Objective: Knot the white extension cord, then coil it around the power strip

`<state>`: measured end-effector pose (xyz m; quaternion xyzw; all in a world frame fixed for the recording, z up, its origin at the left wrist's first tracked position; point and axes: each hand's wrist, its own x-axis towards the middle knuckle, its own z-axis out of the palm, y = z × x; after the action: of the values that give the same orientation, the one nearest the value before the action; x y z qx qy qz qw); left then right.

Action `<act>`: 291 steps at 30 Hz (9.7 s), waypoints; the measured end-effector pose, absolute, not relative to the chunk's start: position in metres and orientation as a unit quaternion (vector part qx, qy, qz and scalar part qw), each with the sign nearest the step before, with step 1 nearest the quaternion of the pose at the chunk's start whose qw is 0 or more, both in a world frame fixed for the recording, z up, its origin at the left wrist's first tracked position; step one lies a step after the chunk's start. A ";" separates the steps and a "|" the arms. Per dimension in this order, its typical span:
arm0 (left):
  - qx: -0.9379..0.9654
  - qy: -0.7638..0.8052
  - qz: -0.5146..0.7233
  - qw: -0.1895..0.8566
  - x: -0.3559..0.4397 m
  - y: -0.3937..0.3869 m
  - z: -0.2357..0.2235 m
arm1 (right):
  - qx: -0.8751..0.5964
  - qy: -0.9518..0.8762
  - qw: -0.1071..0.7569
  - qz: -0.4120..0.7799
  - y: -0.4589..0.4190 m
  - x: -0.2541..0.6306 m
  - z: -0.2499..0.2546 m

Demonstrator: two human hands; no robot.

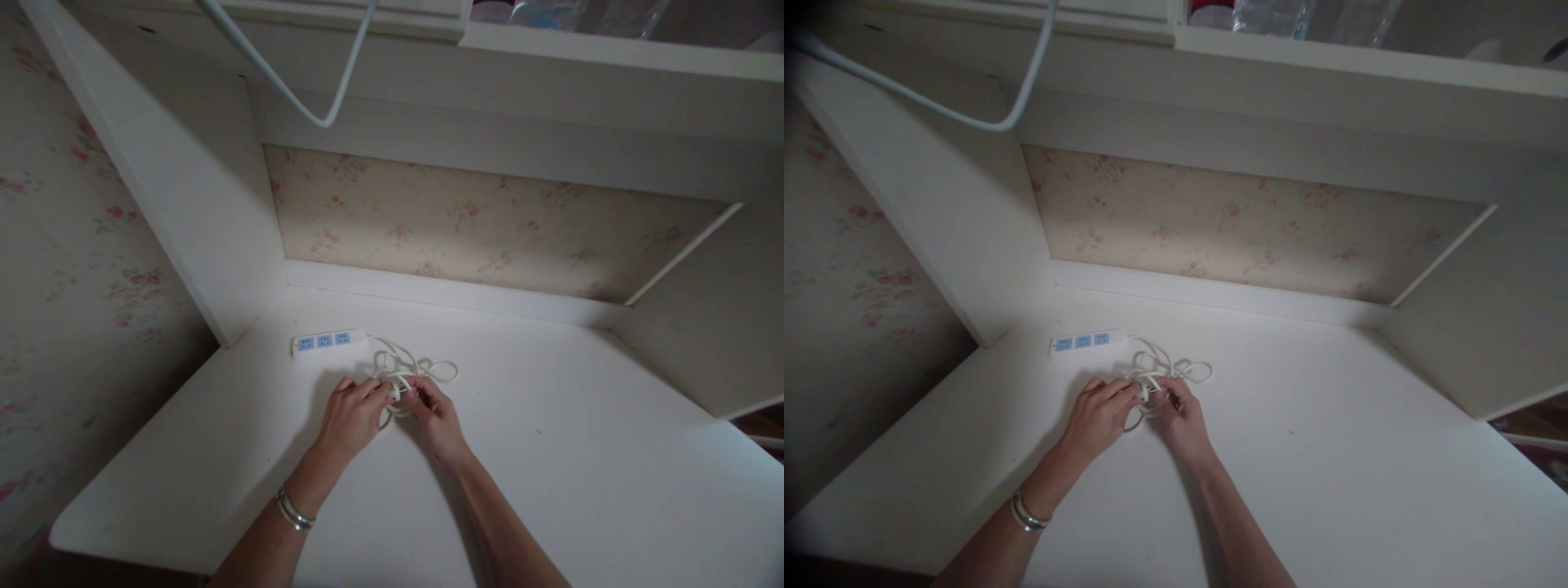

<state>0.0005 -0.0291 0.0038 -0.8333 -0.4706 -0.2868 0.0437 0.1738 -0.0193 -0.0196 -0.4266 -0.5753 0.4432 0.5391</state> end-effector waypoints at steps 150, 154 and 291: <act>-0.276 -0.368 -0.580 -0.672 -0.006 -0.018 0.016 | -0.512 -0.633 0.504 0.289 -0.040 0.208 0.013; -0.268 -0.347 -0.576 -0.690 -0.006 -0.020 0.018 | -0.490 -0.671 0.471 0.297 -0.040 0.205 0.011; -0.824 -0.480 -0.250 -0.168 0.013 -0.038 -0.008 | -0.401 -0.210 0.794 0.407 -0.010 0.220 0.006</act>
<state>0.0132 -0.0378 -0.0083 -0.8240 -0.4800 -0.2499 -0.1679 0.2197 -0.0099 0.0059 -0.4008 -0.2103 0.4065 0.7936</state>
